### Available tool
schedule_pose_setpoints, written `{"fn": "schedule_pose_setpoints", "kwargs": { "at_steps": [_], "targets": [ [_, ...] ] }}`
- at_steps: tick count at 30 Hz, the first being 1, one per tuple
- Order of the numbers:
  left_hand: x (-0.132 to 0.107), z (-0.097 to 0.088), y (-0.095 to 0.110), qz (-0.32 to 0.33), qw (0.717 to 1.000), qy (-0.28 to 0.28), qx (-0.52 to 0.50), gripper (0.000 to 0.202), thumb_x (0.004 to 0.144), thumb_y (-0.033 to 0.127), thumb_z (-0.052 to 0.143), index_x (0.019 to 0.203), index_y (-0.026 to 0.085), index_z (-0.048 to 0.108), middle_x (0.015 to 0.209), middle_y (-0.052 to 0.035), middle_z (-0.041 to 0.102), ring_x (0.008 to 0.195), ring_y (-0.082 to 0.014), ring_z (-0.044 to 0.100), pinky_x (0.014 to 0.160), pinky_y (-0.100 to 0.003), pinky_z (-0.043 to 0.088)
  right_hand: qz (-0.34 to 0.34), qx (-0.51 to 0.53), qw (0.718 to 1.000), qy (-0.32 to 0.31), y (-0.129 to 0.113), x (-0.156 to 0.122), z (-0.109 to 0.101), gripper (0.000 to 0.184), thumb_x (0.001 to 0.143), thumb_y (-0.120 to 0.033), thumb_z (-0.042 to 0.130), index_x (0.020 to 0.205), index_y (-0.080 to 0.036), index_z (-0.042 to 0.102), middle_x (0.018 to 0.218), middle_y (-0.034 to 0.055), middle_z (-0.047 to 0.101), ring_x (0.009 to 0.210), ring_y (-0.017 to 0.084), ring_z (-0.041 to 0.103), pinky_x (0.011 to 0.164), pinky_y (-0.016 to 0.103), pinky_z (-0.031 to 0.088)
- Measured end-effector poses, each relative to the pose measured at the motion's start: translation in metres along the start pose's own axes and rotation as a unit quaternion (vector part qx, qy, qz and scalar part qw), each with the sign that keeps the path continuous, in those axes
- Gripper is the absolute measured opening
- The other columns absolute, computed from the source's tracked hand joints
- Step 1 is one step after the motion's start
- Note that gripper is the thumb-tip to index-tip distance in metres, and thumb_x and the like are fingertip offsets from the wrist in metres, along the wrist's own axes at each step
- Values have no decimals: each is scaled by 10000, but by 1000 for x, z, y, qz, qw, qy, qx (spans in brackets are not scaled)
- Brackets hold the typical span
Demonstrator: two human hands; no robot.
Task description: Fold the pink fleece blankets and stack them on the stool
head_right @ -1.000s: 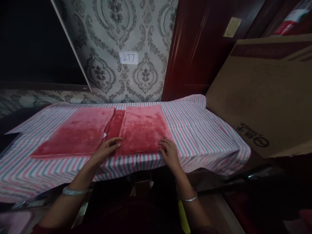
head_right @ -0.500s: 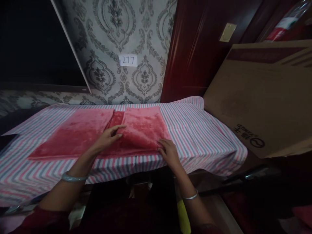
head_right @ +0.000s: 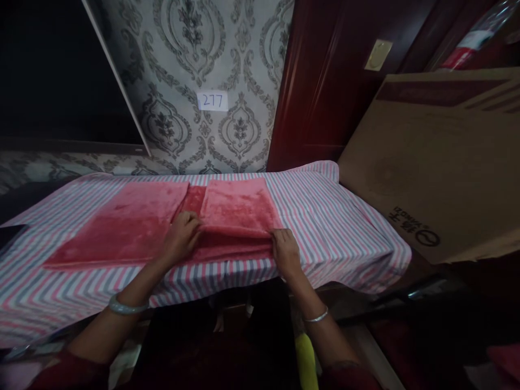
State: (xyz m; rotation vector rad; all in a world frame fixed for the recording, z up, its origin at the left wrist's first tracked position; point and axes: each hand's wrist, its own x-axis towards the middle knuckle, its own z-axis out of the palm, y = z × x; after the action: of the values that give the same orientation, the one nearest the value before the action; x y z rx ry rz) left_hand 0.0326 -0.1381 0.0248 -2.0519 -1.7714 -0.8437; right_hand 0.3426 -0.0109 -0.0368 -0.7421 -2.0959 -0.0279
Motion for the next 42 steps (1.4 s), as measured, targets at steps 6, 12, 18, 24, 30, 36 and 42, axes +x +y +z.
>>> {"fn": "schedule_pose_setpoints", "kwargs": {
  "at_steps": [6,12,18,24,30,36,42],
  "targets": [
    [-33,16,-6,86,995,6,56,225,928,149,477,1020,182,679,1016,-112,657,933,-231,599,806,-359,503,-38,15,998,-42,7,-13,-5,208,940,-97,433,962,-204,610,939,93,658,909,256,568,815,413,490],
    [-45,19,-12,67,997,18,39,265,969,203,456,1076,190,698,1046,-124,678,938,-228,627,810,-373,524,-18,32,998,-57,9,-16,-7,219,946,-124,430,999,-214,621,987,97,661,958,257,590,846,417,499],
    [-45,17,-10,35,999,-1,-3,281,955,204,460,1140,180,670,1096,-131,678,1010,-246,631,857,-398,534,2,40,996,-81,10,-10,-10,237,929,-138,435,1022,-226,634,1003,98,662,971,267,599,866,434,499],
    [-49,13,-8,80,996,32,29,253,951,171,474,1091,177,685,1088,-131,695,995,-234,642,862,-389,536,-10,30,999,-28,10,-10,-11,247,887,-86,444,1003,-222,614,994,92,649,969,256,591,840,408,494],
    [-59,14,-8,114,992,45,29,270,935,128,474,1081,165,698,1103,-145,708,1001,-237,651,860,-388,561,-21,23,998,-48,16,-23,-9,240,888,-77,445,990,-218,610,1005,90,650,969,249,598,812,396,496],
    [-63,20,-9,87,996,7,12,318,920,137,483,1159,187,687,1182,-153,697,1056,-257,664,905,-430,572,-12,46,998,-45,15,-24,-8,246,896,-83,442,1016,-225,604,1024,94,644,982,247,610,831,409,521],
    [-68,20,-10,76,997,16,13,331,912,135,489,1176,180,682,1211,-163,685,1088,-265,667,910,-433,583,-20,70,995,-69,12,-21,-19,192,913,-174,508,1050,-232,630,1070,100,656,1023,256,619,863,428,532]
  ]
}}
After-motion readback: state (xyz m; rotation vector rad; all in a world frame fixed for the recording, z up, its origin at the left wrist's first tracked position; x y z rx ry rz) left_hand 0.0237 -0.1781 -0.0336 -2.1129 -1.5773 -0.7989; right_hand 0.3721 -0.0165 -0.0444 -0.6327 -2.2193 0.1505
